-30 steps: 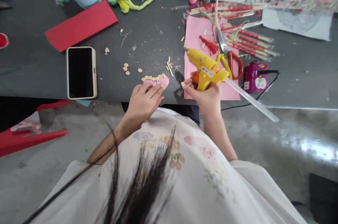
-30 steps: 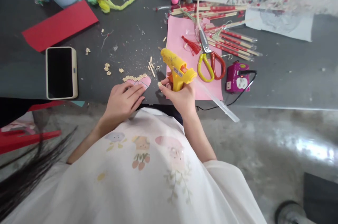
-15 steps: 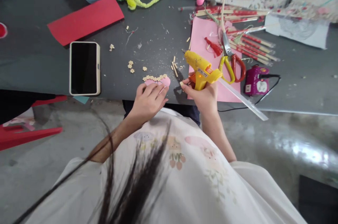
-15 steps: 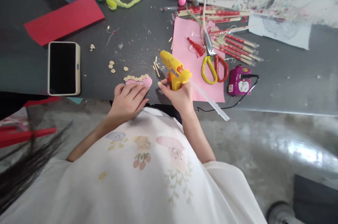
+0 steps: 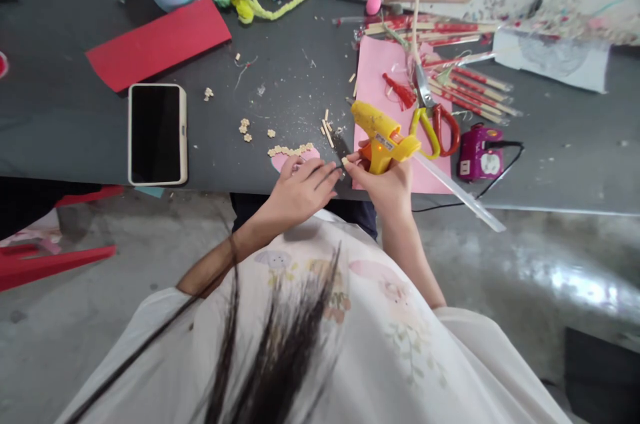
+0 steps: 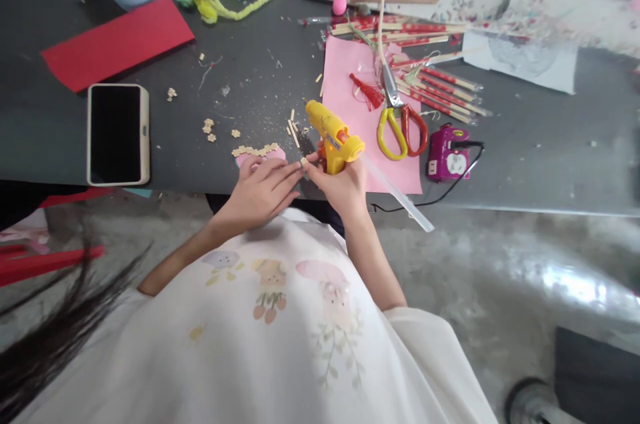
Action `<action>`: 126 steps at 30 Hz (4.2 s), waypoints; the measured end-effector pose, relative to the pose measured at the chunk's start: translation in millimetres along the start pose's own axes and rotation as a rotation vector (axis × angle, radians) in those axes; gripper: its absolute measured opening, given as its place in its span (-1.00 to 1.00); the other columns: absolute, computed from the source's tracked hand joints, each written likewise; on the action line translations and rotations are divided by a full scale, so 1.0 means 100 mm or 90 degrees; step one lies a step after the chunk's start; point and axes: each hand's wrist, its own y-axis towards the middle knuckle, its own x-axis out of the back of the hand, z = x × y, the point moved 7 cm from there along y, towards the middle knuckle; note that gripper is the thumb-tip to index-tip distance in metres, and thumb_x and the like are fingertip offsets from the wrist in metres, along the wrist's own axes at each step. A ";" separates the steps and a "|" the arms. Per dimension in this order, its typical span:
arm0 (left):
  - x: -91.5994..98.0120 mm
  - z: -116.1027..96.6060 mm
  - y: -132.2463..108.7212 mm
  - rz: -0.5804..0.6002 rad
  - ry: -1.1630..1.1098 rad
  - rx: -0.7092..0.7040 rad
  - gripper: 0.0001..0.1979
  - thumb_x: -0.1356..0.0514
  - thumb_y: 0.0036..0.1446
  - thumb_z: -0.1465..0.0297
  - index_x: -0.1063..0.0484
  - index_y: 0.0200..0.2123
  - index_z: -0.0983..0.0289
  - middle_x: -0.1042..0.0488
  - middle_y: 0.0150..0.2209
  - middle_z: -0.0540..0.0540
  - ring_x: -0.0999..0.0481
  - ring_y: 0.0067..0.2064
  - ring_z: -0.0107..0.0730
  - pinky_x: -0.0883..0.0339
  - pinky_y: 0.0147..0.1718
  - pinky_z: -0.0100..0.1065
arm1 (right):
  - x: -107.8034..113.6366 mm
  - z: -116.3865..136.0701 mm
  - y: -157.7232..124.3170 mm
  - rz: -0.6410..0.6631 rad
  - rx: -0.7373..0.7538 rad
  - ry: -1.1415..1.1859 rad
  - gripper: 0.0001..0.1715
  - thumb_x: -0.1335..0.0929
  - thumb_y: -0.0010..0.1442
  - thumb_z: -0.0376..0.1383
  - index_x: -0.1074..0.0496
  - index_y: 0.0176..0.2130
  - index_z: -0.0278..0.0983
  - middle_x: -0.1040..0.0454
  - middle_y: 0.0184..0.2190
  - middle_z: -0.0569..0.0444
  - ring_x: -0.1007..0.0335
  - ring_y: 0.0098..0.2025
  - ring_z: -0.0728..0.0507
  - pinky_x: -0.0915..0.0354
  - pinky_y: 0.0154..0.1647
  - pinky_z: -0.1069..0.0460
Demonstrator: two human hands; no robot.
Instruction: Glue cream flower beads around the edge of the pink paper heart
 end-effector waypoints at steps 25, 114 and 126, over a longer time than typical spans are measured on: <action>0.09 0.66 -0.02 -0.043 0.001 0.144 -0.80 -0.12 0.30 0.30 -0.50 -0.09 0.16 -0.49 0.03 0.14 -0.37 0.10 -0.08 -0.12 0.04 -0.02 | -0.50 0.01 0.17 0.036 0.110 -0.333 -0.56 -0.43 0.09 -0.02 -0.37 -0.07 -0.11 -0.57 -0.24 0.11 -0.52 -0.25 -0.19 -0.41 -0.24 -0.08; 0.05 0.68 -0.04 -0.063 -0.040 0.153 -0.84 -0.13 0.29 0.33 -0.52 -0.16 0.12 -0.52 -0.02 0.07 -0.41 0.09 -0.11 -0.03 0.11 0.05 | -0.51 0.07 0.20 0.060 0.102 -0.302 -0.65 -0.44 0.09 -0.21 -0.43 -0.09 -0.19 -0.61 -0.27 0.11 -0.52 -0.28 -0.11 -0.38 -0.26 -0.01; 0.05 0.67 -0.03 -0.054 -0.026 0.147 -0.85 -0.12 0.30 0.32 -0.50 -0.18 0.14 -0.55 -0.02 0.09 -0.42 0.08 -0.11 -0.04 0.06 0.05 | -0.52 0.11 0.25 0.106 0.121 -0.369 -0.67 -0.39 0.09 -0.21 -0.43 -0.10 -0.14 -0.60 -0.27 0.13 -0.53 -0.27 -0.14 -0.40 -0.26 -0.03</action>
